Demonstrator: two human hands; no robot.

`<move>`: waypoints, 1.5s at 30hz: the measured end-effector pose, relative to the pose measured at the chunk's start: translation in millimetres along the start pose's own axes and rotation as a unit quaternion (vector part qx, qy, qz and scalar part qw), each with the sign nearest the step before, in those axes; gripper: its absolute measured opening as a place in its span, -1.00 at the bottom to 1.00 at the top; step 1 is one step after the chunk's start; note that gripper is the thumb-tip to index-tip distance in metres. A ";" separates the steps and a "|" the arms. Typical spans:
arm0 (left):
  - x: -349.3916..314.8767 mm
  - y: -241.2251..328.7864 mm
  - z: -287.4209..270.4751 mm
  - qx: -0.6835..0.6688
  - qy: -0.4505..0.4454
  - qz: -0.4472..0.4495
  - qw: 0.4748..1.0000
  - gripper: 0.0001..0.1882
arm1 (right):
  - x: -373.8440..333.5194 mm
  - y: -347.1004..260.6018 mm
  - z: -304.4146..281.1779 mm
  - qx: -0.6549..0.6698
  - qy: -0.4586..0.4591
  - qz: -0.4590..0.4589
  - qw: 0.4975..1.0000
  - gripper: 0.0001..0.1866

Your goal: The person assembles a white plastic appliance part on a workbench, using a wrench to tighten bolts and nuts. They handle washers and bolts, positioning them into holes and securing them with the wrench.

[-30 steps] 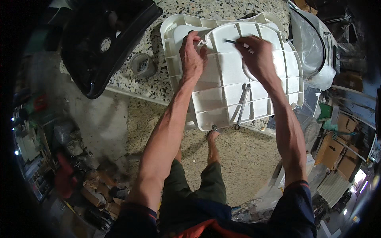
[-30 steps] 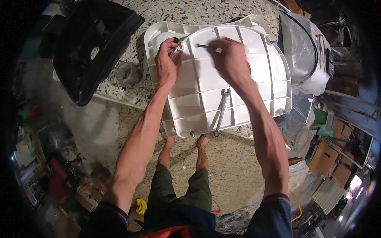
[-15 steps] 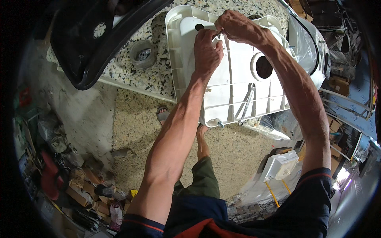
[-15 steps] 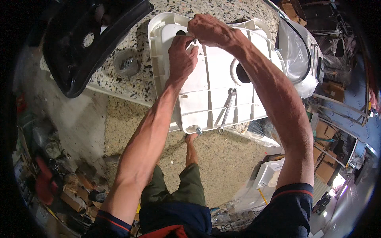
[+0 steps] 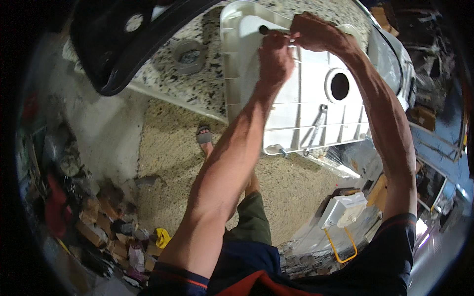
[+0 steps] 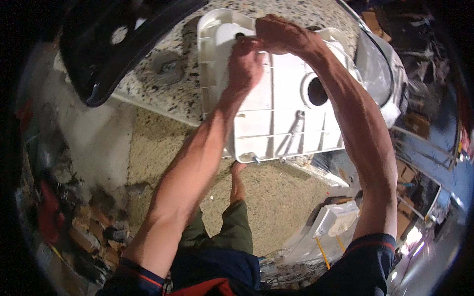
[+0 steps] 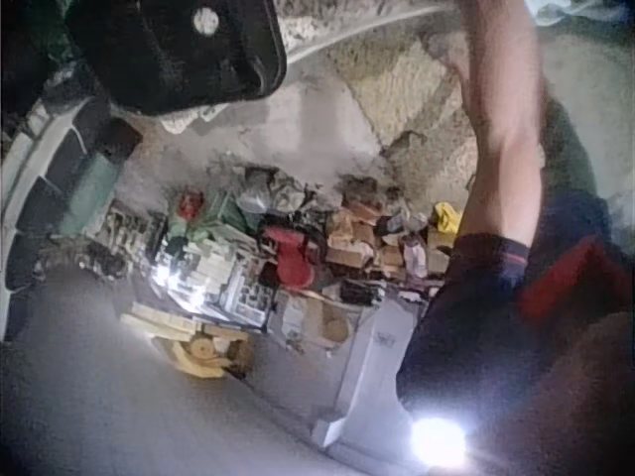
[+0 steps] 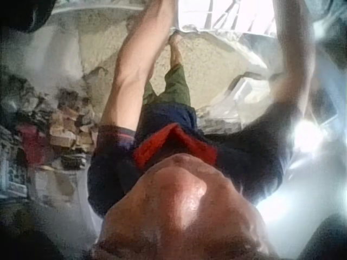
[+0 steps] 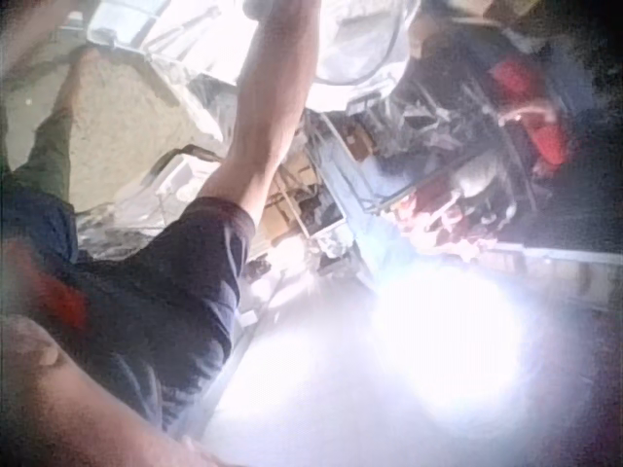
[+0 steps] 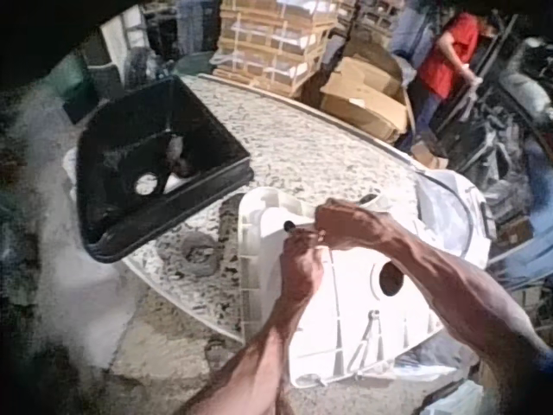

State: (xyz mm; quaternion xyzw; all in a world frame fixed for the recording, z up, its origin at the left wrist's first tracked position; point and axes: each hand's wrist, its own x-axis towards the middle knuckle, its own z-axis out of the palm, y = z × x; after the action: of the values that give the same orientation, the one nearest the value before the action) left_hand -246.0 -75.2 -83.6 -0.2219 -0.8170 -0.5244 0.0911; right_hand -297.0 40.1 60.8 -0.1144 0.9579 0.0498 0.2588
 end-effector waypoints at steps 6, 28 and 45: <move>1.0 -2.9 1.7 0.071 -0.032 0.011 0.997 -0.66 | 65.2 -89.3 19.3 0.267 0.258 -0.211 0.904 -0.79; 7.7 19.4 -27.0 -0.091 -0.032 -0.048 0.994 -0.72 | 251.5 -227.6 146.5 -0.068 -0.099 -0.198 0.973 -0.82; 10.2 12.9 -22.4 -0.049 -0.090 -0.027 0.994 -0.67 | 262.8 -226.7 178.6 0.049 -0.025 -0.088 0.995 -0.72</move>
State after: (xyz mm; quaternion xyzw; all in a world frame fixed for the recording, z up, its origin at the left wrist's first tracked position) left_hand -251.0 -88.0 -59.5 -0.2506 -0.8008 -0.5439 -0.0078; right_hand -375.7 -202.8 -234.4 -0.1839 0.9387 -0.0176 0.2910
